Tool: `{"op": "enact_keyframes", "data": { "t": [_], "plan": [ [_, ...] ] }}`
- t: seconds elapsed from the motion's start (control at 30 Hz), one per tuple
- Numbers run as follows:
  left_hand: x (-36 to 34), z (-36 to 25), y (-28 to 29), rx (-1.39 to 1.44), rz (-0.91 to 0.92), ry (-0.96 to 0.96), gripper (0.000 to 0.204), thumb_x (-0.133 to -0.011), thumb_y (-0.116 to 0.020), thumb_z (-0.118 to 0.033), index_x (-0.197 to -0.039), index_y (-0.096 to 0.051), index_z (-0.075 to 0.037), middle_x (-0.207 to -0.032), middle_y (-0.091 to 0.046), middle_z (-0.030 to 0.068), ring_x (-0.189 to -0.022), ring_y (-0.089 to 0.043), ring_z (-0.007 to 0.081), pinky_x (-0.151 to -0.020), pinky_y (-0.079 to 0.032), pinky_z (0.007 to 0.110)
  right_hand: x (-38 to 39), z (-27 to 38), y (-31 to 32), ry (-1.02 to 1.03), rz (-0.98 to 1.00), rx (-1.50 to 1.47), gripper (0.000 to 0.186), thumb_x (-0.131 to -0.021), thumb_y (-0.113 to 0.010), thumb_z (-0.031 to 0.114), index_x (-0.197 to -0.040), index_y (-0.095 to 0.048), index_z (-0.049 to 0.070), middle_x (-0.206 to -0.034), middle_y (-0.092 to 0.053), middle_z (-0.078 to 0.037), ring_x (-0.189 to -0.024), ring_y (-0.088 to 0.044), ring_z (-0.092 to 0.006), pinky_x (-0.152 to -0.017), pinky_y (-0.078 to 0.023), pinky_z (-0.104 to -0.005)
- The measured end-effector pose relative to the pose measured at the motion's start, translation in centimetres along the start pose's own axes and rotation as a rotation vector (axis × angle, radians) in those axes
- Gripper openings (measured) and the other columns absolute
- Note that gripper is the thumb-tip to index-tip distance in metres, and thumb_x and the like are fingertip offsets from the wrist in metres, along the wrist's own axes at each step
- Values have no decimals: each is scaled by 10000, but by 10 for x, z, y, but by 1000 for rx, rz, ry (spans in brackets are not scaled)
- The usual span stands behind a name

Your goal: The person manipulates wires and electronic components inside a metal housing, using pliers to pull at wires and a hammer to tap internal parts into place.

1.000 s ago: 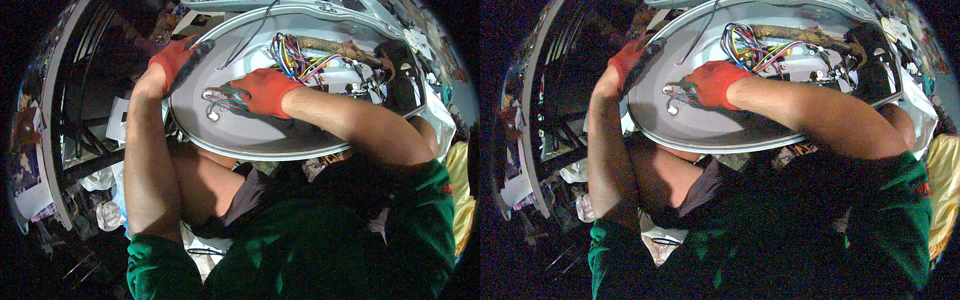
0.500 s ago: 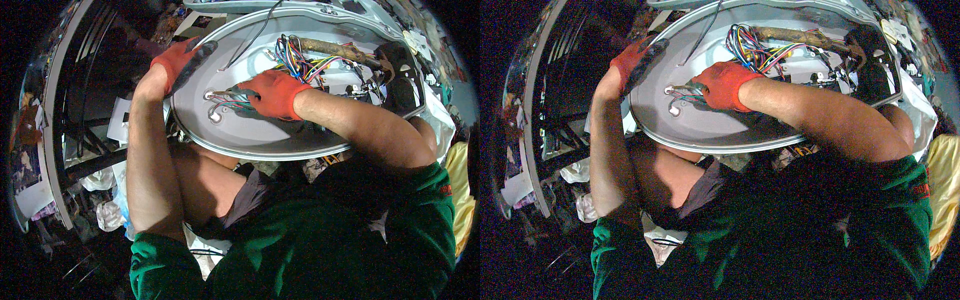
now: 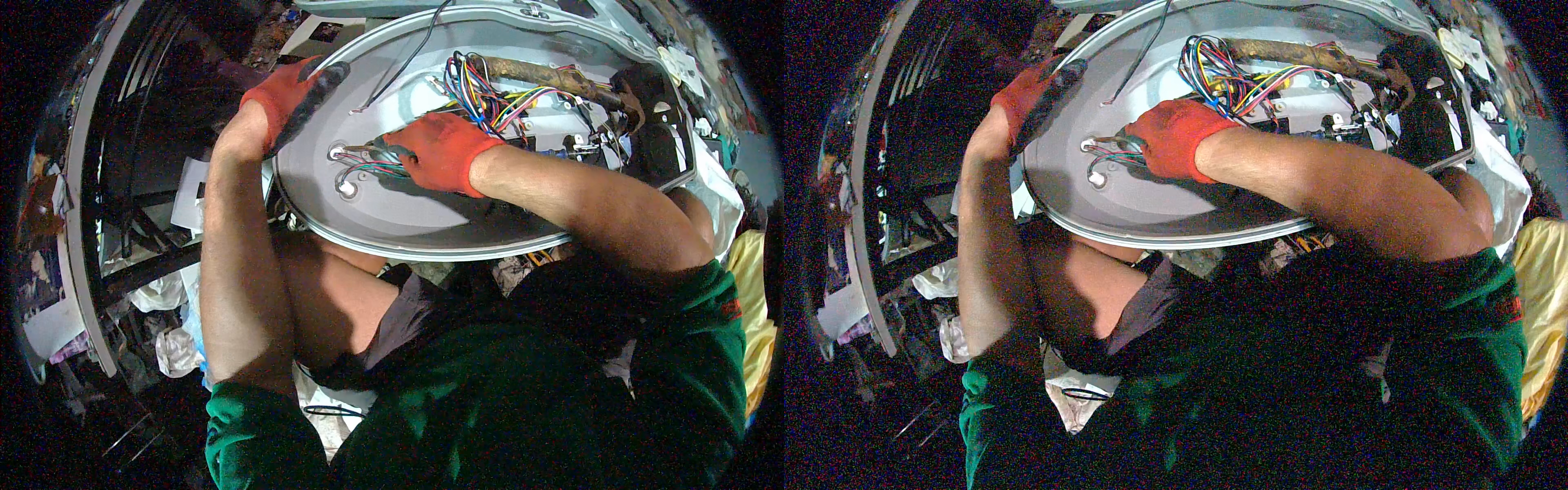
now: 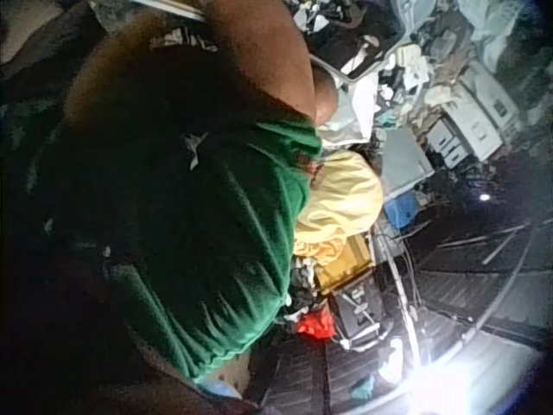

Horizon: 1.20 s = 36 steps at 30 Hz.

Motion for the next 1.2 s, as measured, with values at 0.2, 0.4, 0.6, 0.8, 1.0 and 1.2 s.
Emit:
{"op": "enact_keyframes", "data": {
  "t": [0.2,0.4,0.6,0.8,1.0,1.2],
  "plan": [
    [-13,23,1,96,0,-109,471,-981,-469,-374,-1338,-514,-71,-1269,-593,169,-1160,-568,290,-971,-434,364,-5,1,-8,26,-55,-24,396,-855,-532,173,-1230,-614,76,-1030,-670,-192,-951,-633,-376,-886,-493,-445],
    [-14,20,4,32,-33,-185,499,-966,-495,-413,-1337,-520,-80,-1261,-596,197,-1160,-571,319,-962,-438,377,-18,9,-2,4,44,-46,394,-862,-516,179,-1232,-611,80,-1040,-665,-199,-960,-630,-378,-894,-489,-448],
    [0,14,4,248,21,-53,526,-963,-493,-432,-1350,-501,-76,-1301,-565,197,-1195,-546,335,-977,-429,380,-3,-7,9,50,-105,-76,399,-886,-485,206,-1244,-601,72,-1043,-661,-210,-955,-626,-390,-898,-484,-453],
    [5,-7,8,-183,-47,-61,478,-999,-454,-356,-1370,-493,-56,-1325,-567,66,-1162,-551,163,-988,-429,304,-3,-7,2,8,-34,-52,399,-894,-485,212,-1252,-597,75,-1085,-653,-200,-993,-616,-376,-915,-477,-439],
    [-6,3,5,-163,22,40,492,-983,-491,-371,-1377,-498,-77,-1332,-558,49,-1157,-535,131,-989,-424,293,-6,-4,-1,55,-72,-24,388,-893,-494,207,-1241,-610,79,-1055,-660,-198,-972,-623,-374,-901,-481,-439],
    [2,3,6,-18,-60,-112,449,-988,-487,-332,-1344,-531,-63,-1313,-561,69,-1113,-552,146,-968,-437,271,-9,-3,2,44,13,-9,399,-880,-509,184,-1251,-605,74,-1009,-663,-213,-938,-632,-380,-874,-490,-450]
  ]
}}
Point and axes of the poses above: each hand's wrist, its own x-axis away from the middle knuckle, its own y-axis out of the back of the hand, z = x × y, the point moved 7 cm from there along -x, towards the middle knuckle
